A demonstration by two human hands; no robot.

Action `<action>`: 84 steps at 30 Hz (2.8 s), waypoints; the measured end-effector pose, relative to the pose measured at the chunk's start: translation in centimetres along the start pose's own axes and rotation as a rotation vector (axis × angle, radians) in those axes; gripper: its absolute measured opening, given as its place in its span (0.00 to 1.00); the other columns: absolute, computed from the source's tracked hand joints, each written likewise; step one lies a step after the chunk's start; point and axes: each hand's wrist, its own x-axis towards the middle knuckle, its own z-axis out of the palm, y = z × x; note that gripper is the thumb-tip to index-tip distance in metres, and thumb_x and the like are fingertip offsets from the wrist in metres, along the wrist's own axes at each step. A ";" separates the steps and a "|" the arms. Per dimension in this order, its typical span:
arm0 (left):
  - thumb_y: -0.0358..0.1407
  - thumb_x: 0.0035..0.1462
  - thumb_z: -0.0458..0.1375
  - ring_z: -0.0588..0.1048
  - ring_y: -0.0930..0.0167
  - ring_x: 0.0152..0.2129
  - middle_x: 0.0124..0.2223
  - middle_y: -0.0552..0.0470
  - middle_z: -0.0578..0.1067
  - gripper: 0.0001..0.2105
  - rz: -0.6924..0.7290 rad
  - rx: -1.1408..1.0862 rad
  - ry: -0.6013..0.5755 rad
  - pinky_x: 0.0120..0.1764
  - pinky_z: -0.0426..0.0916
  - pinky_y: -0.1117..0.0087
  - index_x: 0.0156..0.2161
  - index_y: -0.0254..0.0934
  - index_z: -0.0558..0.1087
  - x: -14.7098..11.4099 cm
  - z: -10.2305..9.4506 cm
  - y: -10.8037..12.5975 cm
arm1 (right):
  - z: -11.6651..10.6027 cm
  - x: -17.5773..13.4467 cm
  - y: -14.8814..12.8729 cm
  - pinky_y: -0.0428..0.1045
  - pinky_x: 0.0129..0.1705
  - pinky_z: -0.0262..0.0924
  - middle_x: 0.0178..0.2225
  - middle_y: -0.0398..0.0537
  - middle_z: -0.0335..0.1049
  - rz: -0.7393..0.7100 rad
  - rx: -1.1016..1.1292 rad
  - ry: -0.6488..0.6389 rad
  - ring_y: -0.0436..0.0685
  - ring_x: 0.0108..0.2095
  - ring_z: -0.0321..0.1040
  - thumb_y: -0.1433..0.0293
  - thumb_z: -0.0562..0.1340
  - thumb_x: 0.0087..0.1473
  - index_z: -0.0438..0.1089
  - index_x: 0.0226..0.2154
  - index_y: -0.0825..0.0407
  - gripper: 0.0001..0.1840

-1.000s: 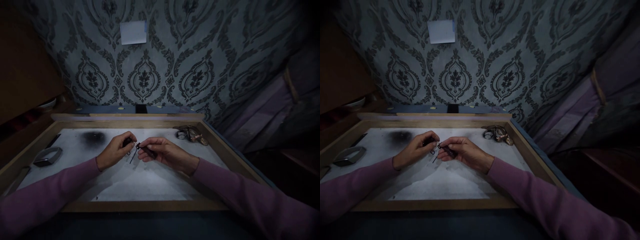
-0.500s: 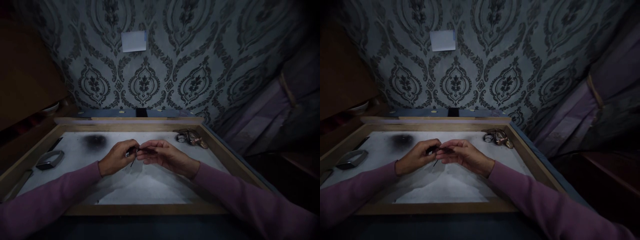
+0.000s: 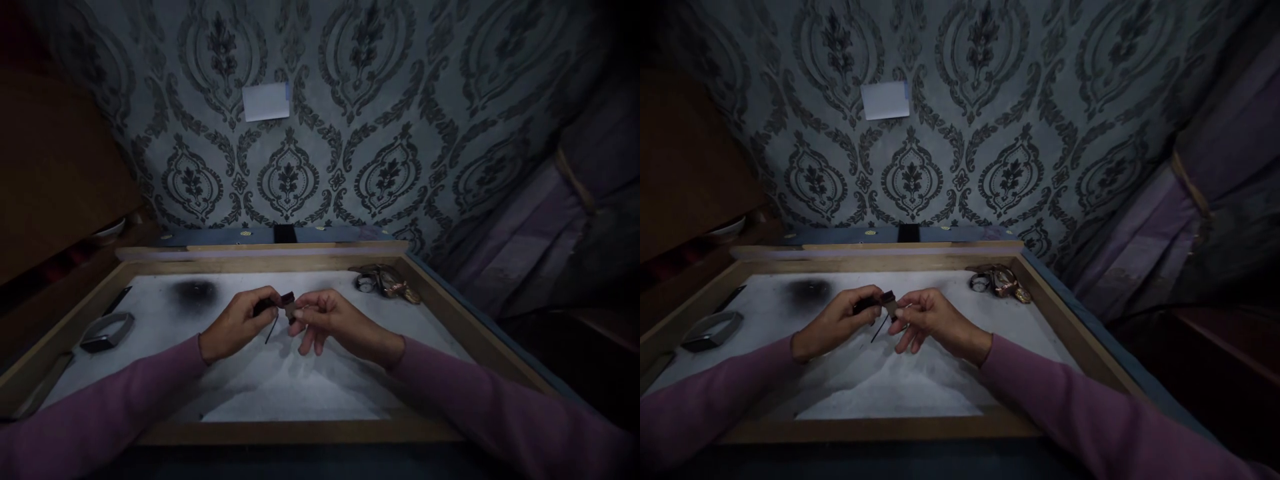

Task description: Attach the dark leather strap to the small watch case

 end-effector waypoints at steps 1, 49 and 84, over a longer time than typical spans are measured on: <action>0.36 0.56 0.53 0.64 0.73 0.27 0.30 0.54 0.67 0.08 -0.015 -0.042 -0.005 0.31 0.59 0.73 0.36 0.32 0.70 0.0 0.0 0.1 | 0.0 0.0 0.0 0.41 0.14 0.60 0.25 0.46 0.77 0.011 -0.010 0.003 0.52 0.17 0.73 0.59 0.70 0.42 0.65 0.33 0.56 0.22; 0.37 0.52 0.58 0.68 0.75 0.27 0.32 0.52 0.71 0.10 -0.112 -0.199 0.123 0.28 0.60 0.76 0.37 0.34 0.66 0.6 -0.6 -0.7 | -1.0 1.9 0.3 0.41 0.15 0.43 0.23 0.41 0.68 -0.152 -0.014 0.161 0.44 0.17 0.56 0.68 0.62 0.44 0.66 0.34 0.54 0.12; 0.49 0.51 0.61 0.75 0.71 0.19 0.24 0.51 0.72 0.19 -0.500 -0.560 -0.129 0.14 0.58 0.79 0.32 0.31 0.69 0.4 0.3 -1.3 | -1.2 1.5 0.5 0.43 0.24 0.63 0.28 0.49 0.77 -0.186 -0.022 -0.079 0.52 0.28 0.75 0.61 0.67 0.50 0.64 0.36 0.54 0.17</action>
